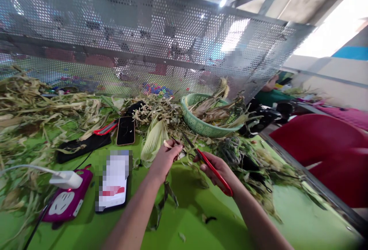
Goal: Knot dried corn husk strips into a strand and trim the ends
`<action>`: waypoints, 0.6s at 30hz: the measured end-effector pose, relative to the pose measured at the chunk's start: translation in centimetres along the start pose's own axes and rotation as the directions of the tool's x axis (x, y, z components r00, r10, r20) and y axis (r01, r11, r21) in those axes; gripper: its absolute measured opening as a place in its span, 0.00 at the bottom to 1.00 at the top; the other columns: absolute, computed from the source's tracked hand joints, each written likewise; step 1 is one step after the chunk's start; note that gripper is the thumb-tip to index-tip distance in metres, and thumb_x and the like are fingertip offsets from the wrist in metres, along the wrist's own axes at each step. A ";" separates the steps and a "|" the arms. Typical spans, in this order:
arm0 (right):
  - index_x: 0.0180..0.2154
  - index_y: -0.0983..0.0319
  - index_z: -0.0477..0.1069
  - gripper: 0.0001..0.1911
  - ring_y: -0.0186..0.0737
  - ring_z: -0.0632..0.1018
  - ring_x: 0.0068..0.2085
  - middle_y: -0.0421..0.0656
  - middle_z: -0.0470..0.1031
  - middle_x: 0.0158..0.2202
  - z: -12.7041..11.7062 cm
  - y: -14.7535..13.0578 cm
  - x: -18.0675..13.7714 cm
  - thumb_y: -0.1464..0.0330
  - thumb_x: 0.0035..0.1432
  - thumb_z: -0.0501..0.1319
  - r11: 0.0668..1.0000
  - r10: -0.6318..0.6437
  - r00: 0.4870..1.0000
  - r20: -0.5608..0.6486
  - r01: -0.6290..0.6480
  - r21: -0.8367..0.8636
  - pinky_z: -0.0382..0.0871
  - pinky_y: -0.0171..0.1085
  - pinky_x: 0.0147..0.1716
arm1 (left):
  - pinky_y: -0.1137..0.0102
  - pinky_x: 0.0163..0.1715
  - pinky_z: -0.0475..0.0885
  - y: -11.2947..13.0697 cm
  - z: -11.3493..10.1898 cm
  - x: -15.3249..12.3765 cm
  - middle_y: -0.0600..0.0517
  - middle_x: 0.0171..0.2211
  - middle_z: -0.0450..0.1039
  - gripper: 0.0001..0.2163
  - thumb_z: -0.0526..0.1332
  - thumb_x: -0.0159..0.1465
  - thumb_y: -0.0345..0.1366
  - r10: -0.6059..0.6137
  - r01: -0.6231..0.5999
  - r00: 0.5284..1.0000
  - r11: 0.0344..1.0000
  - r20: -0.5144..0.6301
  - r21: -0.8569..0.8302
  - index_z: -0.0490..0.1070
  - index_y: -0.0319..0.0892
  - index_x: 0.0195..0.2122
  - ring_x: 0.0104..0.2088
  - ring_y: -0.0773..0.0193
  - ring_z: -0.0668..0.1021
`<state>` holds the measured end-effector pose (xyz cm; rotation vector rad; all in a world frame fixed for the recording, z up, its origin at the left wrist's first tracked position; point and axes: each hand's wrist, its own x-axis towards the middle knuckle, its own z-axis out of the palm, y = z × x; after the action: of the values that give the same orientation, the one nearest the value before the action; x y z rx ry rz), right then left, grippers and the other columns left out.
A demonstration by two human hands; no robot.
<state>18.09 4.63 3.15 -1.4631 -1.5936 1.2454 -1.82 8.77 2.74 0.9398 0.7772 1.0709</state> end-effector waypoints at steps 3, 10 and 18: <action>0.41 0.61 0.69 0.25 0.26 0.57 0.16 0.32 0.56 0.19 -0.3 -0.4 -0.3 0.49 0.51 0.62 1.000 -0.011 0.999 -0.053 0.012 0.021 0.53 0.27 0.13 | 0.73 0.29 0.62 0.1 0.0 0.0 0.56 0.26 0.68 0.09 0.62 0.53 0.37 -0.030 0.029 0.999 0.999 -0.025 -0.028 0.70 0.42 0.35 0.27 0.68 0.69; 0.46 0.61 0.68 0.27 0.27 0.59 0.19 0.35 0.61 0.24 -1.1 -1.0 -0.6 0.49 0.53 0.61 0.997 -0.061 0.998 -0.028 0.060 -0.041 0.53 0.28 0.16 | 0.72 0.33 0.63 0.1 -0.6 0.2 0.53 0.29 0.70 0.10 0.63 0.54 0.38 -0.008 0.012 0.997 0.999 -0.073 0.050 0.71 0.41 0.36 0.31 0.66 0.71; 0.50 0.59 0.68 0.26 0.38 0.69 0.33 0.43 0.70 0.36 -2.0 -0.9 -1.1 0.50 0.56 0.58 0.972 -0.165 0.984 0.062 0.173 -0.158 0.66 0.34 0.30 | 0.69 0.40 0.64 0.9 -1.3 0.4 0.50 0.35 0.74 0.15 0.65 0.55 0.46 0.110 -0.115 0.993 0.973 0.039 0.201 0.74 0.41 0.38 0.38 0.61 0.73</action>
<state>19.78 4.06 4.82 -1.3697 -1.8490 1.0822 -3.20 9.61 3.00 1.1816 0.8287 1.0882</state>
